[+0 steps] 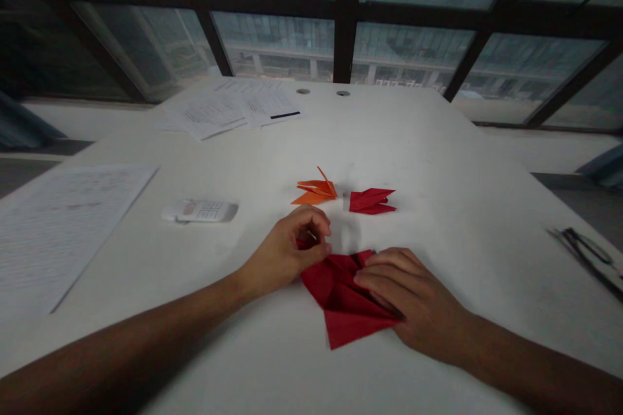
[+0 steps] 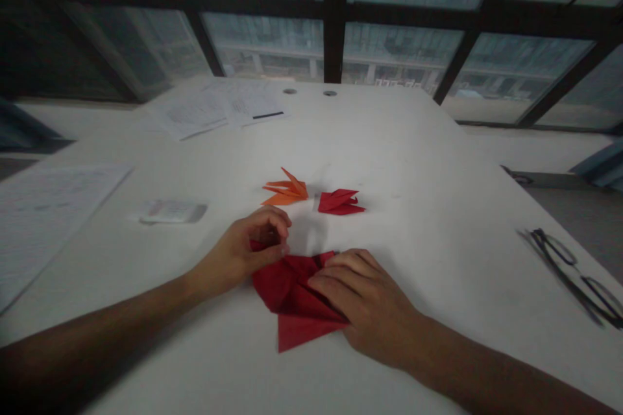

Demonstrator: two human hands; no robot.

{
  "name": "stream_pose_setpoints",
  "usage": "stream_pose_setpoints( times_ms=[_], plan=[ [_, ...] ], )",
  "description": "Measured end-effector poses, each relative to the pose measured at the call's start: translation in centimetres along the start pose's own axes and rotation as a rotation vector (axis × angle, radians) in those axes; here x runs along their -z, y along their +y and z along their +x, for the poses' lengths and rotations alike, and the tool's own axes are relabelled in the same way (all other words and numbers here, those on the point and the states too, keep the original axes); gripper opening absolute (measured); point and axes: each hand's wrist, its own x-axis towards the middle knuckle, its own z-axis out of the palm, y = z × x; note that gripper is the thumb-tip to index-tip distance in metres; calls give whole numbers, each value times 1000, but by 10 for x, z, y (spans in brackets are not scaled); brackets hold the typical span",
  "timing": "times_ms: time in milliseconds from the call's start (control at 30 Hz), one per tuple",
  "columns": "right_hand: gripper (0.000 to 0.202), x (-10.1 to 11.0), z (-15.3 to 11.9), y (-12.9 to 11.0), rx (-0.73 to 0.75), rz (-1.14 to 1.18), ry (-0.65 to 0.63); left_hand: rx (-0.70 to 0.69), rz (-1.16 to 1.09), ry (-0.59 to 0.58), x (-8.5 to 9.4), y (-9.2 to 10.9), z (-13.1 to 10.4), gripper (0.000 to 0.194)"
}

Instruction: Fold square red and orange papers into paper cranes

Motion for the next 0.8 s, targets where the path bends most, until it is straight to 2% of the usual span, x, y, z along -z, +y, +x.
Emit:
stream_pose_setpoints(
  times_ms=[167,367,467,633,800],
  plan=[
    [32,4,1,-3,40,-61,-63,-53,29,-22,4,-2,0,19],
    [27,5,1,-4,10,-47,-69,9,-78,9,4,-1,1,18],
    [27,2,-1,-2,-40,-28,-53,22,-37,59,4,0,2,16],
    [26,0,-3,1,-208,-35,-14,53,28,142,3,-1,1,16],
    [34,-1,-5,3,-212,-100,-24,77,1,270,-1,-3,0,14]
  ],
)
